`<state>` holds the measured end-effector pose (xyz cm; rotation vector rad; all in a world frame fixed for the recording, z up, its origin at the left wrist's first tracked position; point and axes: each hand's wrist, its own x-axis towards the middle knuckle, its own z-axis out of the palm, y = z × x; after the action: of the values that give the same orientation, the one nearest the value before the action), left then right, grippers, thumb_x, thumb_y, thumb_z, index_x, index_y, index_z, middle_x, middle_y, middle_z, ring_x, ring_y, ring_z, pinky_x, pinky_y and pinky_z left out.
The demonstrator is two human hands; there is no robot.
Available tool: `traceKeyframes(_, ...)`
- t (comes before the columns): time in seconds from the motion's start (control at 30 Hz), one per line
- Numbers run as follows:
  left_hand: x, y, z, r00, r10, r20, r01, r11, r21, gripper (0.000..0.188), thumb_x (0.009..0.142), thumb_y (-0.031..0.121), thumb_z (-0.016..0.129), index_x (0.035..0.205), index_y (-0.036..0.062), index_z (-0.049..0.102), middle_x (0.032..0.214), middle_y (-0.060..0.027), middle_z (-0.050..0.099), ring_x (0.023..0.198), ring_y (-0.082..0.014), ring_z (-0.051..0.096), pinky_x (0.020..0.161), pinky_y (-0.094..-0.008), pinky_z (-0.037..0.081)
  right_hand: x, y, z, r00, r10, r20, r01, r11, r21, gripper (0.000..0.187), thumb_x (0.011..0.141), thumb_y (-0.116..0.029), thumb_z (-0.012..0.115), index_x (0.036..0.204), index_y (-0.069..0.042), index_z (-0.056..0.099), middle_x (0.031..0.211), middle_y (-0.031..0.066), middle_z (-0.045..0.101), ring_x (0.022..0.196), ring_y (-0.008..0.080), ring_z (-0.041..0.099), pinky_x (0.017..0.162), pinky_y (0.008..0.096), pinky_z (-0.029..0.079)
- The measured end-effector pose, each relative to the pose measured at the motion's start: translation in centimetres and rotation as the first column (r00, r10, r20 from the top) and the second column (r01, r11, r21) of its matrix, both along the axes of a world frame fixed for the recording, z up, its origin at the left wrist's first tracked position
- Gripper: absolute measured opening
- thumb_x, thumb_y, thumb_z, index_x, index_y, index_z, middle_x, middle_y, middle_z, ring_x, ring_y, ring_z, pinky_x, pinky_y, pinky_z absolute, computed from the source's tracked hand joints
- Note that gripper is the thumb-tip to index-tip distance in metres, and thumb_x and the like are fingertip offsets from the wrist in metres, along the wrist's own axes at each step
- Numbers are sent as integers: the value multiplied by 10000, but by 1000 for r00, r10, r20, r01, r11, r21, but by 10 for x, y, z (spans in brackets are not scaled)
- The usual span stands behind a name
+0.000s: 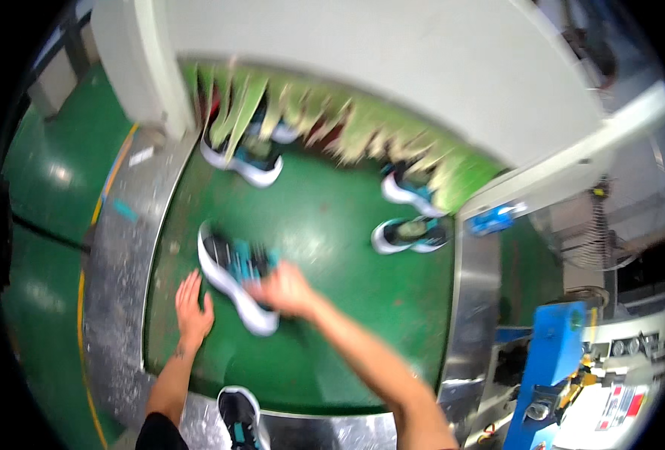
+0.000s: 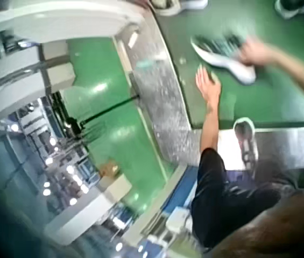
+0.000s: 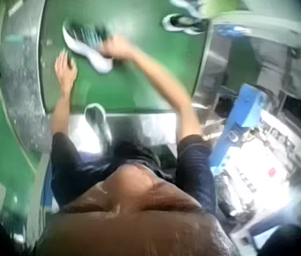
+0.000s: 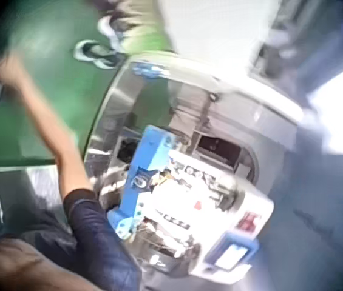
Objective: The person takes shoes from a rack, places them one at a time into a machine to press the soles onto the uppers, and then puts the processed shoes onto a conveyor belt.
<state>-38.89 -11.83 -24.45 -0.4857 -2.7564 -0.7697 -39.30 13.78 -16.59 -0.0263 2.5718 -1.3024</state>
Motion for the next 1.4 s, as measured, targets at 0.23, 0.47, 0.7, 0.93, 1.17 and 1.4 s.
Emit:
traceKeyframes(0.23,57,48,68,817,-302,491,-21,836,549,566,788,46,592,1310,-11,382,1350,-194,421,1282,-290,379,1078,-393,255,446,36,126,366,-646,670,893,446,-58,513,725,-379,758,1062,-15,625,908,69,639,812,129,580,775,294,465)
traceKeyframes(0.47,253,189,186,-30,-985,169,-108,171,979,978,706,193,710,1446,36,91,1484,-147,173,1346,-258,252,1112,-418,193,476,26,242,590,-802,-98,736,583,-343,568,752,-323,735,1181,-24,513,1042,101,619,959,165,559,848,310,448)
traceKeyframes(0.7,421,258,269,-225,-960,164,48,157,986,877,713,212,739,1386,-7,222,1335,-119,397,1124,-222,498,966,-369,414,622,18,239,269,-925,-270,707,380,-597,663,763,-231,724,1300,-28,391,1186,109,519,1083,189,517,942,319,402)
traceKeyframes(0.93,678,275,296,-541,-815,207,112,175,978,746,772,-13,640,1376,3,201,1406,-206,316,1284,-294,369,1059,-408,310,883,-37,220,-443,-854,273,482,-484,-731,460,748,-146,670,1162,-39,504,1017,42,575,891,148,562,829,304,452)
traceKeyframes(1.17,901,465,303,-441,-758,480,806,-99,584,849,751,180,724,1373,-34,186,1238,-205,460,1152,-276,464,946,-363,407,1022,-70,265,-729,-673,126,233,-416,-879,621,717,-133,641,1278,-8,408,1139,86,543,1016,196,548,905,330,428)
traceKeyframes(1.4,1051,575,224,-192,-945,266,942,-101,321,699,707,249,679,1249,-16,325,1235,-230,446,1069,-322,515,913,-423,421,1018,-106,221,-845,-490,213,211,-672,-710,390,770,-71,643,1141,-15,534,992,64,583,866,145,550,790,297,449)
